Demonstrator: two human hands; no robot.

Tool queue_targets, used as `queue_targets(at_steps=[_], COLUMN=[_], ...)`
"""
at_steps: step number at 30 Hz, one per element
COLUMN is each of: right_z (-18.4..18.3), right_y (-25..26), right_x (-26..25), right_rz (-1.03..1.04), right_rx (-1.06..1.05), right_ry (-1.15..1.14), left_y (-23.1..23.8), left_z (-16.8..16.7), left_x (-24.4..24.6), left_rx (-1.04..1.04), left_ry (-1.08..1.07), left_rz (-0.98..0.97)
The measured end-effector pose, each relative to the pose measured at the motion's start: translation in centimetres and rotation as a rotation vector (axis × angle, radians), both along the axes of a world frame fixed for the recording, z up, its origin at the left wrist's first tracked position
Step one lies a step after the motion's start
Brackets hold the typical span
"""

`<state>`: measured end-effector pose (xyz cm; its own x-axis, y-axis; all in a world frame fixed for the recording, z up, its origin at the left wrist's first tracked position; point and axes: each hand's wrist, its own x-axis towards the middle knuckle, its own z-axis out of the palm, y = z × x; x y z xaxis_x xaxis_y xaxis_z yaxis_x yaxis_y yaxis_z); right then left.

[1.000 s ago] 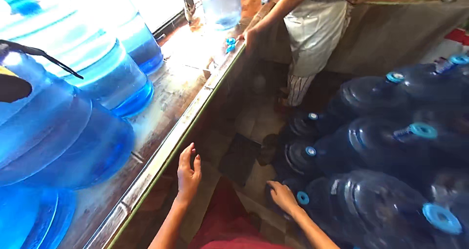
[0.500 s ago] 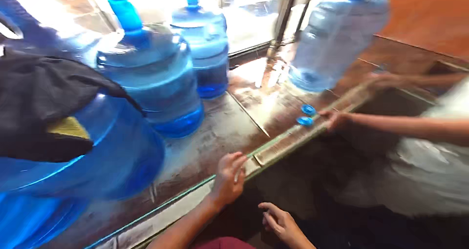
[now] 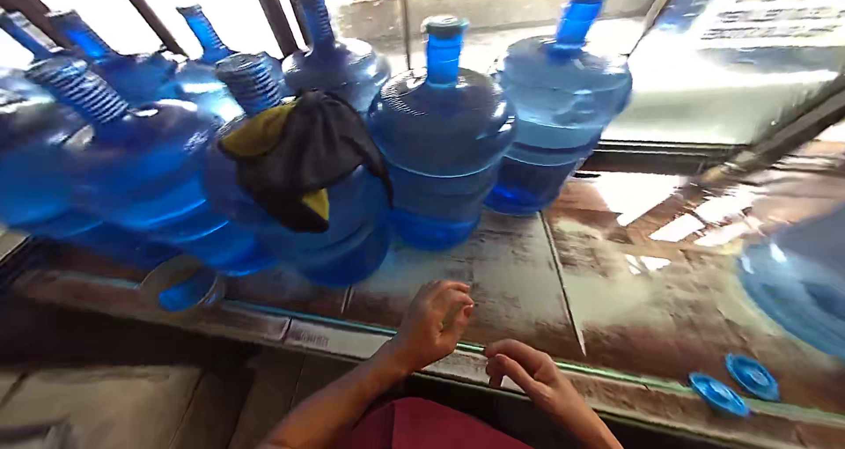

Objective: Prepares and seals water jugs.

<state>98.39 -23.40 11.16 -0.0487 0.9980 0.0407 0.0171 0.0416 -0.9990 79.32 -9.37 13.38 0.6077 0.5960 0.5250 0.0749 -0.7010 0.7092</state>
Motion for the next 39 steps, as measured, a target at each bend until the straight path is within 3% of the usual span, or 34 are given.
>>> queue_targets(at_steps=[5,10,14,18,23,28,31,39], right_z=[-0.2,-0.8,-1.6,-0.7,0.8,1.2,1.2,1.8], right_y=[3.0,4.9,5.5,5.8,6.6,6.9,7.3,8.5], right_x=[2.3,4.1,4.2,3.1,2.1,0.6,0.1,-0.7], right_rz=[0.202,0.402,0.491,0.539,0.505,0.447,0.457,0.508], right_rx=[-0.003,0.009,-0.047,-0.112,-0.172,-0.208,-0.210,-0.211], right_ry=[0.067,0.102,0.112,0.086,0.034,-0.001,-0.023,-0.100], left_y=[-1.1,-2.9,-1.0,4.4,9.6,11.7,11.9,4.9], left_z=[2.4,2.2,1.4,-0.1,-2.4,-5.8,-7.1,-6.7], left_x=[-1.3,-3.7,-10.6,-19.6,-28.8,-33.5,-33.6,-24.0], left_rx=[0.029,-0.064,-0.283,-0.446,-0.507,-0.593,-0.513,-0.333], left_ry=[-0.048,0.000,0.283,0.545,0.721,0.903,0.964,1.002], left_rz=[0.305,0.613,0.902,1.236,1.513,1.475,1.422,1.035])
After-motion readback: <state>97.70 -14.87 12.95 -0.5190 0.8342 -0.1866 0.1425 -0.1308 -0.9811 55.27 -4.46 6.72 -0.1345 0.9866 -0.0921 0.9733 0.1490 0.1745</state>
